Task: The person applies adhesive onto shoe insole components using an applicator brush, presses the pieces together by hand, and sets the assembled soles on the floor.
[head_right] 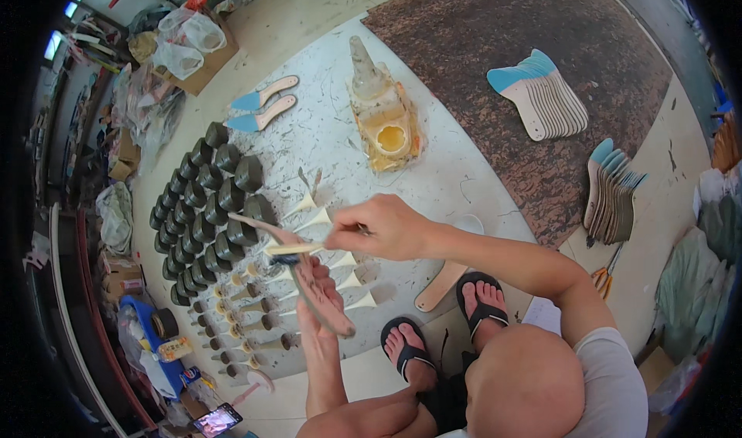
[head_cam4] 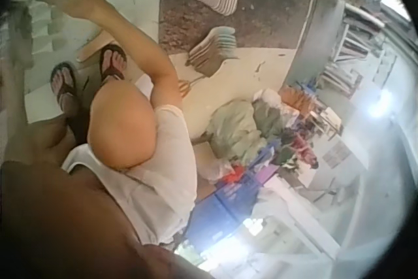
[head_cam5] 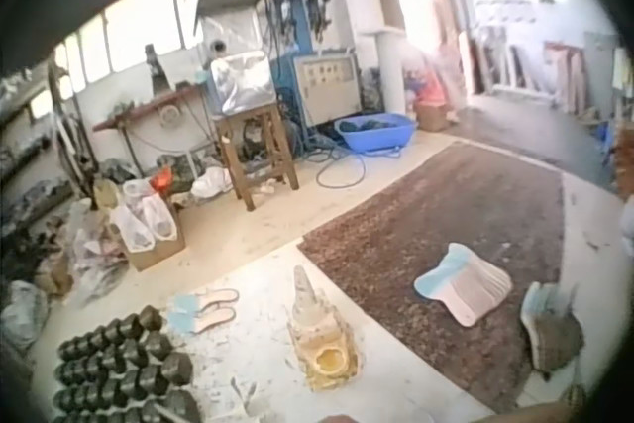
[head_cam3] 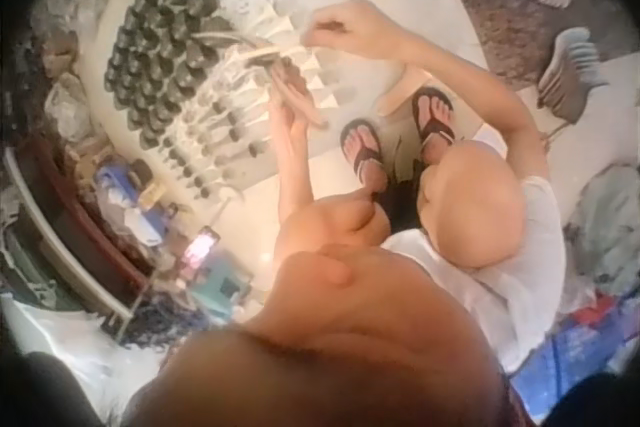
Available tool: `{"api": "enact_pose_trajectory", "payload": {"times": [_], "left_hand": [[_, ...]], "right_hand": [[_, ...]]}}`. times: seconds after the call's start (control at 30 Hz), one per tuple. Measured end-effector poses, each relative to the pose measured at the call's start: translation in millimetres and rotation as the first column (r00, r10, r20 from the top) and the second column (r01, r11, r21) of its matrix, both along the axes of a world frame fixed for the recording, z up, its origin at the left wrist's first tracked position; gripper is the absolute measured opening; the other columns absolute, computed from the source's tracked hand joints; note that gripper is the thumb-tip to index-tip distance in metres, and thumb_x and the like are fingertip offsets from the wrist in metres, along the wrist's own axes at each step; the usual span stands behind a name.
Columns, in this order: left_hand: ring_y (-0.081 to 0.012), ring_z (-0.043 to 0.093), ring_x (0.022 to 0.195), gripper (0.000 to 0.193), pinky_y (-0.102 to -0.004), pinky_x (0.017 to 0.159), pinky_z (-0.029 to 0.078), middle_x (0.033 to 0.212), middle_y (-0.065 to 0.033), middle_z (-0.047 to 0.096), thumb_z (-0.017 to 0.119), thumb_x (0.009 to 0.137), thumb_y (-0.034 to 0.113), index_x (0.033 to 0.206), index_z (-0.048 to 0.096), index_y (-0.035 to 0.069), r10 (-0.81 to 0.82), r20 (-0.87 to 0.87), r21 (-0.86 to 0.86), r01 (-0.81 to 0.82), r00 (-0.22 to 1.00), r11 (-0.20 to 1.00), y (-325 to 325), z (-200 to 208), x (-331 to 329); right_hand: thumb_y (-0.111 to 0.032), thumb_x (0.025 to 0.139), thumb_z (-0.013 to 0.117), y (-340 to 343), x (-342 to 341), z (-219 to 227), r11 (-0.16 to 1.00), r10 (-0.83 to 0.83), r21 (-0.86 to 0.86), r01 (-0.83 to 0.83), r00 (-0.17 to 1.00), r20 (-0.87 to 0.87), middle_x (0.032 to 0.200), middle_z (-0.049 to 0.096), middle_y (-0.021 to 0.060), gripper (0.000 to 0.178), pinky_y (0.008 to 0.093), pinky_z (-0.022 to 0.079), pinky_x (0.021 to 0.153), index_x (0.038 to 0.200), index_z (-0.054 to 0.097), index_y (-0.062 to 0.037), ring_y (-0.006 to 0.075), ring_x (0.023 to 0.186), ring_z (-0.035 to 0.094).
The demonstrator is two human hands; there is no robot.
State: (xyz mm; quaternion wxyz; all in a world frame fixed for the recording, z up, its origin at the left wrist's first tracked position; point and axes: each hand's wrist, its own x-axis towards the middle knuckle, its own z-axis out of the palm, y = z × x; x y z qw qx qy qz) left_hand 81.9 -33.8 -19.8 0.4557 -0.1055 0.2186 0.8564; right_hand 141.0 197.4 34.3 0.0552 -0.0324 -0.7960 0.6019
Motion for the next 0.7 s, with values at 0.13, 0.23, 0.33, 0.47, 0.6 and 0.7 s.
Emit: {"api": "enact_pose_trajectory", "payload": {"times": [0.13,0.23,0.33,0.47,0.6,0.7], "left_hand": [[-0.0140,0.062,0.074,0.042,-0.0312,0.063,0.061,0.087,-0.0039,0.054,0.068,0.084,0.010,0.120,0.050,-0.002,-0.047,0.021,0.043,0.046,0.999,0.998,-3,7,7],[-0.0165,0.065,0.068,0.039,-0.0328,0.062,0.062,0.081,-0.0052,0.056,0.067,0.084,0.007,0.118,0.052,-0.003,-0.071,-0.022,0.044,0.072,0.997,0.996,-7,10,7],[-0.0185,0.067,0.066,0.034,-0.0344,0.060,0.062,0.080,-0.0077,0.059,0.066,0.084,0.005,0.115,0.054,-0.005,-0.060,-0.087,-0.073,0.053,0.994,0.996,-8,18,7],[-0.0193,0.067,0.069,0.031,-0.0347,0.060,0.061,0.086,-0.0102,0.063,0.064,0.086,0.004,0.114,0.055,-0.004,-0.013,-0.119,-0.089,0.003,0.993,0.996,-14,8,-3],[-0.0172,0.066,0.075,0.034,-0.0345,0.062,0.062,0.093,-0.0077,0.062,0.063,0.088,0.003,0.119,0.053,0.001,-0.078,-0.164,-0.139,0.056,0.983,0.989,-11,8,-8],[-0.0209,0.068,0.074,0.019,-0.0352,0.066,0.060,0.088,-0.0105,0.066,0.058,0.091,0.003,0.110,0.059,0.000,-0.075,-0.199,-0.173,0.041,0.977,0.984,-3,14,-9]], "right_hand": [[-0.019,0.085,0.069,3,-34,18,0.990,-0.112,0.064,0.126,0.976,-0.184,0.070,0.068,0.0057,0.012,0.0293,0.042,0.051,0.083,0.069,-0.0068,0.0167,0.054,0.058],[-0.020,0.083,0.072,1,-40,22,0.988,-0.153,-0.054,0.143,0.938,-0.310,0.074,0.069,0.0054,0.013,0.0292,0.044,0.053,0.087,0.070,-0.0081,0.0163,0.058,0.061],[-0.019,0.081,0.073,3,-23,17,0.993,-0.107,0.003,0.116,0.921,-0.374,0.075,0.070,0.0045,0.015,0.0283,0.046,0.056,0.090,0.069,-0.0082,0.0161,0.061,0.063],[-0.016,0.082,0.072,11,13,11,0.996,0.081,0.053,-0.074,0.988,-0.129,0.074,0.069,0.0038,0.013,0.0271,0.045,0.056,0.089,0.068,-0.0058,0.0134,0.064,0.064],[-0.016,0.084,0.070,11,7,27,0.987,-0.033,-0.159,0.026,0.998,-0.046,0.074,0.069,0.0036,0.012,0.0273,0.045,0.055,0.090,0.068,-0.0057,0.0116,0.065,0.064],[-0.013,0.084,0.071,8,5,29,0.995,-0.093,0.036,0.097,0.989,-0.113,0.074,0.069,0.0051,0.012,0.0267,0.045,0.057,0.091,0.068,-0.0034,0.0099,0.063,0.061]]}}
